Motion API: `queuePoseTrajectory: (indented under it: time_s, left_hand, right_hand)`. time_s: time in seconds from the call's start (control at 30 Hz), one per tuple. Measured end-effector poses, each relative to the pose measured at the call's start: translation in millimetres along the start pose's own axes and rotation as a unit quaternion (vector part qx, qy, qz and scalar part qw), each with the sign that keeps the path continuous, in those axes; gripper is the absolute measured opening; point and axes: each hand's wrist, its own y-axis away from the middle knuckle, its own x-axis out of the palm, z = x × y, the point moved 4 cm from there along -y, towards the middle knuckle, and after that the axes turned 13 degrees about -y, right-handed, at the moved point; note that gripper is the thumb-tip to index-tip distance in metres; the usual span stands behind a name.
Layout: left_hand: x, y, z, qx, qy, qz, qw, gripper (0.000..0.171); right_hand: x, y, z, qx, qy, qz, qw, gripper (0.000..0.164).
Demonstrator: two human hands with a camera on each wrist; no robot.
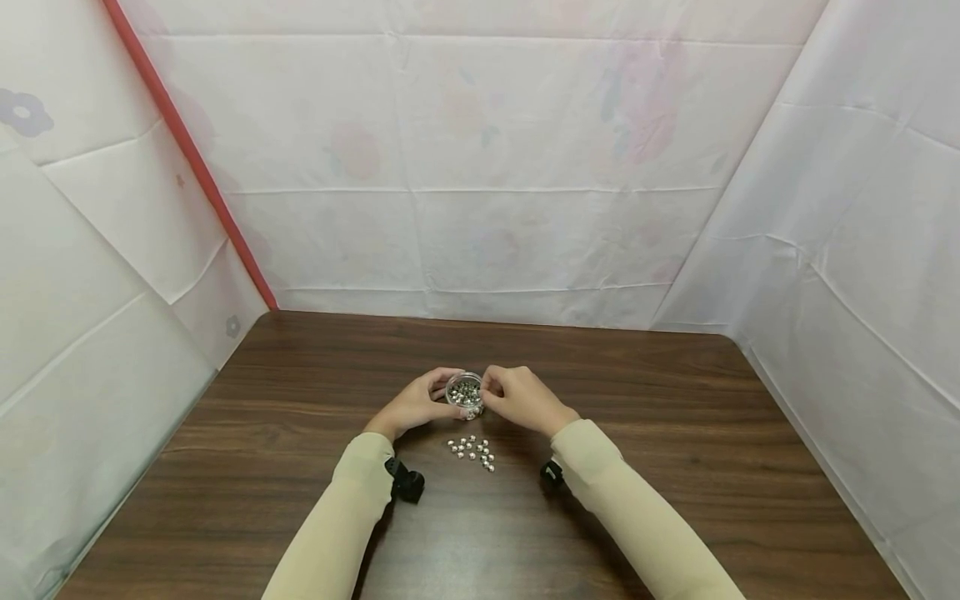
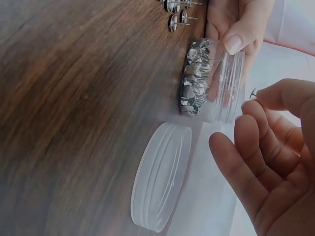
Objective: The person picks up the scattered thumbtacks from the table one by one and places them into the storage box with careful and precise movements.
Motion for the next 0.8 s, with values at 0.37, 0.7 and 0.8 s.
queuePoseTrajectory:
  time_s: [0.37, 0.7, 0.8]
  left_hand:
    - [-0.9, 2.1, -3.2, -0.010, -0.011, 0.001, 0.9999, 0.073]
    - [-1.4, 2.2, -5.7, -0.001, -0.007, 0.010, 0.9999, 0.073]
    - [-1.3, 2.6, -6.7, 0.002, -0.005, 0.013, 0.9999, 0.074]
  right_hand:
    - [8.1, -10.9, -2.1, 0.001, -0.016, 0.007, 1.000, 0.005]
    - [13.5, -20.9, -8.1, 0.012, -0.018, 0.019, 1.000, 0.007]
    - [15.0, -22.0, -9.1, 0.017, -0.017, 0.020, 1.000, 0.007]
